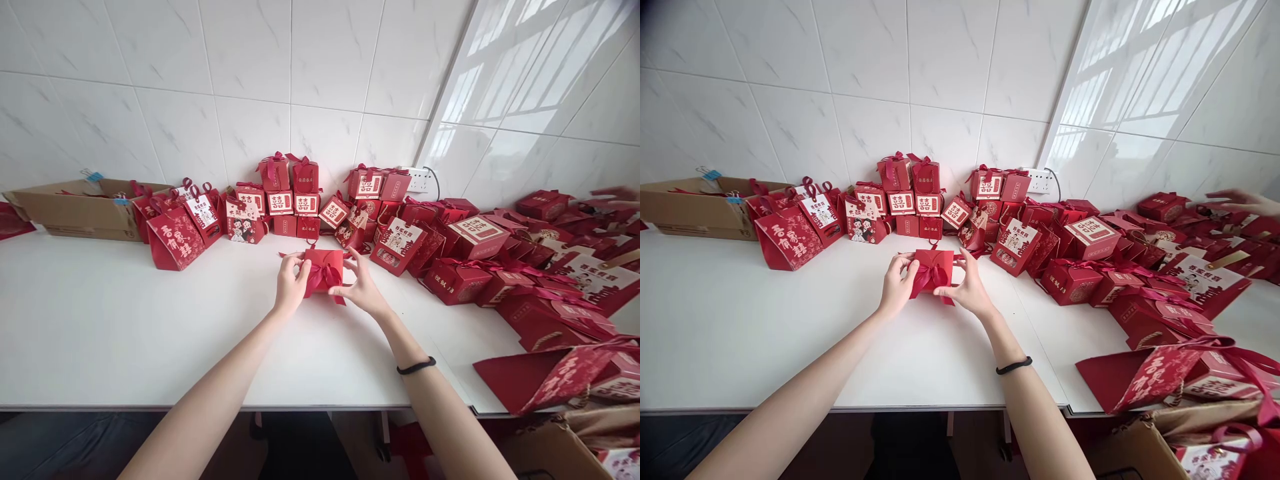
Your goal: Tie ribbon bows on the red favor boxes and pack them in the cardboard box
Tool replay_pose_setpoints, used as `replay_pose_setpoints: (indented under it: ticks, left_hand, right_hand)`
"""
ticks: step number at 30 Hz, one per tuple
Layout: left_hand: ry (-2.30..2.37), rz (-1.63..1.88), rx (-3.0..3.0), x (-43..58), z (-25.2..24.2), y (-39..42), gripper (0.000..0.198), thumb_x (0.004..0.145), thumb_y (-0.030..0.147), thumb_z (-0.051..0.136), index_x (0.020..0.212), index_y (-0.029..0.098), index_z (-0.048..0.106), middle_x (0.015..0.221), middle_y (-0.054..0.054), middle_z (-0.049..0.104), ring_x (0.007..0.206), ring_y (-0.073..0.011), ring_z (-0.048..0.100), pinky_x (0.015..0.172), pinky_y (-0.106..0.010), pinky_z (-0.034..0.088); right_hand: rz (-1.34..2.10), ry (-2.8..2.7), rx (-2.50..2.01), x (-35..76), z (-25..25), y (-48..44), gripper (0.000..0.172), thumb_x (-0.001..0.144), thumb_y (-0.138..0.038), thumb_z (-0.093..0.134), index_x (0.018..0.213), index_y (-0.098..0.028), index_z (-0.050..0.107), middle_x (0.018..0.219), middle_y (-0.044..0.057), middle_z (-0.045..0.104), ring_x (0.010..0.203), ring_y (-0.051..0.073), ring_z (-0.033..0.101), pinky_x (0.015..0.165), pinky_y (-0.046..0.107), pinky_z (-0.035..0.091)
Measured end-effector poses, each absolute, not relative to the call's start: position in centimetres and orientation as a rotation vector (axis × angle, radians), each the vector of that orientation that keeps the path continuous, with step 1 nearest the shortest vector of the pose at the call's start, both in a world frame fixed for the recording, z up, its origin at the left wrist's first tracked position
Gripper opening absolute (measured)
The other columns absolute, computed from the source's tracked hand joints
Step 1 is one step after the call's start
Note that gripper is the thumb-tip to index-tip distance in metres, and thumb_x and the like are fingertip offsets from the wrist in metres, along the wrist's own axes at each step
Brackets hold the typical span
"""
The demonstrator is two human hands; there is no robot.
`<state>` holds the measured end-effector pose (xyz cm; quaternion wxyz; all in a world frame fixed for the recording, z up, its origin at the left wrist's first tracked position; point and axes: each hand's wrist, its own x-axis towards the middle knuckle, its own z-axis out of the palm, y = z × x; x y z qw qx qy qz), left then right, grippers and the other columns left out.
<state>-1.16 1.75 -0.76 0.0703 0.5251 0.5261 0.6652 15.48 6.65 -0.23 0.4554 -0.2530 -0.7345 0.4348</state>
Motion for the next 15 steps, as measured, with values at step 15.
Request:
replay_pose_setpoints:
  ticks: [15]
  left_hand:
    - [1.476,1.924,1.339,-0.89,-0.33,1.59,0.022,0.082,0.042,0.049,0.08,0.02,0.048,0.099,-0.007,0.058,0.101,-0.0189,0.056,0.087,-0.032,0.046]
  right_hand:
    - [1.013,-2.009,-0.596,15.63,-1.27,7.22,0.108,0.063,-0.03,0.075,0.147,-0.03,0.008,0.147,0.013,0.025,0.134,0.032,0.031,0.105,0.053,0.034]
